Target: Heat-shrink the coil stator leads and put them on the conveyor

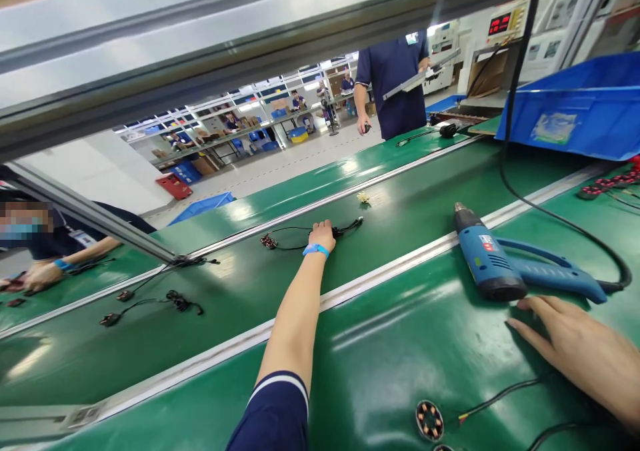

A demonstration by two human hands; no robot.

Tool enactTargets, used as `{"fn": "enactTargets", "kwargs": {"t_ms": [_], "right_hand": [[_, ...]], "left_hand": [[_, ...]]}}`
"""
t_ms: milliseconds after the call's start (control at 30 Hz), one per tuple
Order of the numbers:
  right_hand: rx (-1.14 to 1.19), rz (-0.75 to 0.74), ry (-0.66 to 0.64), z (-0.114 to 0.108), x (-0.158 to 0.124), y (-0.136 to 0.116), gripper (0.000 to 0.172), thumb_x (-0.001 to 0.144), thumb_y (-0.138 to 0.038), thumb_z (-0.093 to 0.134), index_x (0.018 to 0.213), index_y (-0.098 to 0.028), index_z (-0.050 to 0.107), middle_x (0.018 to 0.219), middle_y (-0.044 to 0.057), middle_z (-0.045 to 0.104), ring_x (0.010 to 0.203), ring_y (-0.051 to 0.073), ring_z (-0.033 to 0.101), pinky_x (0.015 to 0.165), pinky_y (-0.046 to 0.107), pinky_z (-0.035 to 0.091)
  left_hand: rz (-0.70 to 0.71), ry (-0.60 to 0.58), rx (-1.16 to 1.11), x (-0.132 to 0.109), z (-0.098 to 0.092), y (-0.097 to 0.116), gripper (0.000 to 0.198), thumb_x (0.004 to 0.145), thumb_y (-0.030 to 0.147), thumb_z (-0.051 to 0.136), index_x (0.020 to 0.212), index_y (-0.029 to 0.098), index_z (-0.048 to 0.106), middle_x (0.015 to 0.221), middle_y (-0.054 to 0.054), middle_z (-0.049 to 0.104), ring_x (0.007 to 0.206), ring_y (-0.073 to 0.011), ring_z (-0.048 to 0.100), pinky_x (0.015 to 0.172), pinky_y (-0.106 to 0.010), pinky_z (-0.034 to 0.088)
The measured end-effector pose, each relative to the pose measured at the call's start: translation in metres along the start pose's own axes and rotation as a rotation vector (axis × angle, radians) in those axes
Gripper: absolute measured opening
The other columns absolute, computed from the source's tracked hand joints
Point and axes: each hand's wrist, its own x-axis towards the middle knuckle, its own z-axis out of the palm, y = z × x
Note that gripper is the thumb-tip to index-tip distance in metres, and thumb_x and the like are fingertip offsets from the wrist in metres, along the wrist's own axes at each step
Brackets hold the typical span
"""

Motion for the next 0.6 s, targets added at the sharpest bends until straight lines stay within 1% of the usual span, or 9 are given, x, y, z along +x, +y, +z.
{"fn": "enactTargets", "kwargs": {"t_ms": [100,200,267,333,367,400,467,533,600], "right_hand": [[0.033,-0.006,-0.023,-0.006,-0.001,-0.004,0.041,0.089,-0.063,0.034,0.103,-0.030,0.053,0.107,0.010,0.066,0.094,0.036,0.065,0.061,0.053,0.051],[0.039,0.061,-0.070,-0.013,0.000,-0.009,0.049,0.086,-0.064,0.032,0.105,-0.027,0.058,0.106,0.011,0.067,0.091,0.038,0.066,0.061,0.055,0.051],[0.058,0.140,-0.103,-0.018,0.002,-0.013,0.053,0.084,-0.069,0.029,0.102,-0.030,0.059,0.103,0.009,0.069,0.086,0.038,0.067,0.059,0.055,0.050],[0.113,0.193,-0.099,-0.023,0.004,-0.019,0.055,0.083,-0.075,0.028,0.097,-0.032,0.061,0.092,0.004,0.070,0.077,0.036,0.067,0.054,0.052,0.048],[0.153,0.199,-0.073,-0.026,0.004,-0.022,0.057,0.081,-0.078,0.030,0.093,-0.033,0.063,0.084,0.002,0.069,0.073,0.035,0.066,0.052,0.050,0.047],[0.200,0.187,-0.035,-0.028,0.004,-0.025,0.059,0.080,-0.081,0.032,0.091,-0.034,0.065,0.079,0.001,0.067,0.071,0.033,0.066,0.051,0.047,0.048],[0.306,0.122,0.060,-0.030,0.004,-0.032,0.059,0.080,-0.083,0.039,0.088,-0.033,0.069,0.076,-0.001,0.066,0.067,0.027,0.065,0.051,0.040,0.050],[0.429,0.056,0.105,-0.032,0.003,-0.040,0.055,0.084,-0.078,0.047,0.090,-0.029,0.071,0.080,-0.002,0.067,0.051,0.018,0.058,0.049,0.033,0.049],[0.535,-0.005,0.094,-0.032,0.005,-0.048,0.047,0.090,-0.070,0.054,0.096,-0.026,0.071,0.089,-0.001,0.068,0.042,0.012,0.049,0.044,0.028,0.046]], "left_hand": [[0.035,0.033,-0.039,-0.009,-0.004,0.001,0.041,0.084,0.004,0.059,0.124,0.009,0.052,0.110,-0.011,0.058,0.120,-0.0284,0.048,0.095,-0.041,0.047],[0.058,0.122,-0.110,-0.025,-0.009,0.000,0.048,0.080,0.000,0.056,0.127,0.008,0.049,0.108,-0.013,0.060,0.117,-0.0287,0.049,0.097,-0.040,0.046],[0.083,0.186,-0.166,-0.040,-0.013,0.001,0.052,0.079,-0.002,0.053,0.129,0.008,0.047,0.111,-0.014,0.060,0.115,-0.0280,0.049,0.100,-0.038,0.045],[0.124,0.233,-0.218,-0.057,-0.015,0.004,0.052,0.078,-0.003,0.050,0.129,0.009,0.046,0.114,-0.013,0.060,0.114,-0.0268,0.049,0.102,-0.036,0.044],[0.148,0.250,-0.241,-0.066,-0.016,0.007,0.052,0.078,-0.004,0.050,0.128,0.009,0.046,0.115,-0.013,0.060,0.114,-0.0263,0.049,0.103,-0.035,0.043],[0.173,0.262,-0.263,-0.074,-0.017,0.010,0.052,0.077,-0.005,0.049,0.128,0.009,0.046,0.115,-0.012,0.060,0.114,-0.0259,0.049,0.103,-0.034,0.043],[0.224,0.276,-0.302,-0.087,-0.020,0.019,0.054,0.075,-0.006,0.050,0.127,0.009,0.047,0.115,-0.012,0.060,0.113,-0.0256,0.049,0.103,-0.035,0.043],[0.283,0.283,-0.338,-0.097,-0.023,0.029,0.056,0.074,-0.006,0.050,0.127,0.009,0.046,0.114,-0.012,0.060,0.113,-0.0258,0.049,0.103,-0.036,0.044],[0.355,0.280,-0.369,-0.106,-0.027,0.041,0.056,0.073,-0.005,0.049,0.127,0.010,0.047,0.112,-0.011,0.060,0.111,-0.0259,0.049,0.101,-0.037,0.045]]}}
